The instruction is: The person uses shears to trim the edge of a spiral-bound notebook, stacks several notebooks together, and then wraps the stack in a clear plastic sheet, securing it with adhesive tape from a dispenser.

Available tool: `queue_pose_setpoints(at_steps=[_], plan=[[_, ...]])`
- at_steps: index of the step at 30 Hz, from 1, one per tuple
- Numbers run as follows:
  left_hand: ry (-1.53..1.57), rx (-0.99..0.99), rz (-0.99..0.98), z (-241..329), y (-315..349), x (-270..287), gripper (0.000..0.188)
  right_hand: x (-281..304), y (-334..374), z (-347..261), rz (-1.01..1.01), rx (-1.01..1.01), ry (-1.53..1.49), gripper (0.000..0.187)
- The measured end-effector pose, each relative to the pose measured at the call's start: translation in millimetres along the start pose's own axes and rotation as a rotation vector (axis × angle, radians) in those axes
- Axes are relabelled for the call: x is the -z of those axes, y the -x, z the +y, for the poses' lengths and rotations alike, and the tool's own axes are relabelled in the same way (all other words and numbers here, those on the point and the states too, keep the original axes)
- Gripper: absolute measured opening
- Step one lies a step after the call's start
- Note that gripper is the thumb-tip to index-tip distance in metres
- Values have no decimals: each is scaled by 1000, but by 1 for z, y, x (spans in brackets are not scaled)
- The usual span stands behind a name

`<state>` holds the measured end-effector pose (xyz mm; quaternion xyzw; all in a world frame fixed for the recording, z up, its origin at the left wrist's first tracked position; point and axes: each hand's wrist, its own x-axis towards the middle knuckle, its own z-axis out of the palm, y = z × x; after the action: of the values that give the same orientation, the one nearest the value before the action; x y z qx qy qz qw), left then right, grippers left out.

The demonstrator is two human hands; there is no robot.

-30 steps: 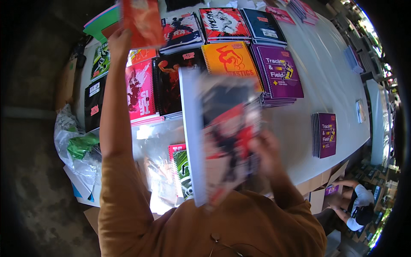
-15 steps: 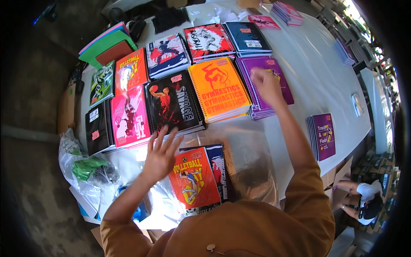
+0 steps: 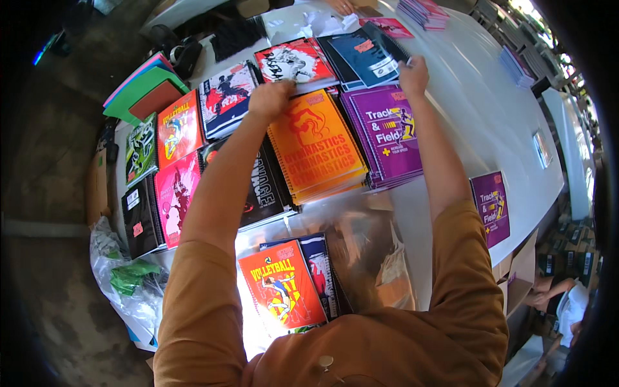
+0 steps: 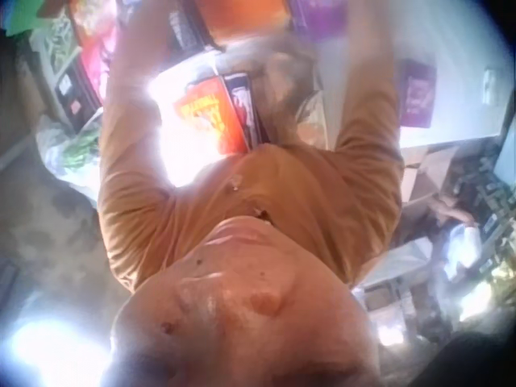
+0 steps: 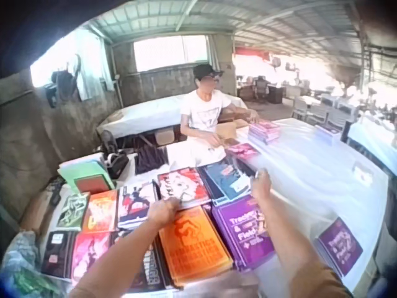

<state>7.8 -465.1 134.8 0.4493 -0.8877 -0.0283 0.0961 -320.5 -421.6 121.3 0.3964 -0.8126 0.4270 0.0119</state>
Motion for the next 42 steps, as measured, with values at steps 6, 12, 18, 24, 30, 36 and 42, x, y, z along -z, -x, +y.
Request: queue_pose_setpoints(at_steps=[6, 12, 18, 24, 30, 36, 42], plan=[[499, 188, 736, -33, 58, 63, 26, 72, 39, -25, 398, 219, -755, 32], [1145, 257, 685, 14, 225, 200, 26, 214, 129, -26, 203, 218, -1260, 22], [1403, -559, 559, 28, 294, 158, 17, 271, 199, -35, -3, 184, -1285, 26], [-37, -92, 209, 39, 384, -17, 43, 303, 237, -70, -303, 309, -1268, 26], [919, 302, 527, 66, 402, 80, 46, 304, 302, -139, -820, 726, -664, 20], [1240, 618, 234, 147, 439, 97, 38, 247, 362, -175, -429, 1053, -490, 38], [746, 842, 59, 110, 497, -9, 86, 139, 418, 2, -1084, 10, -137, 98]])
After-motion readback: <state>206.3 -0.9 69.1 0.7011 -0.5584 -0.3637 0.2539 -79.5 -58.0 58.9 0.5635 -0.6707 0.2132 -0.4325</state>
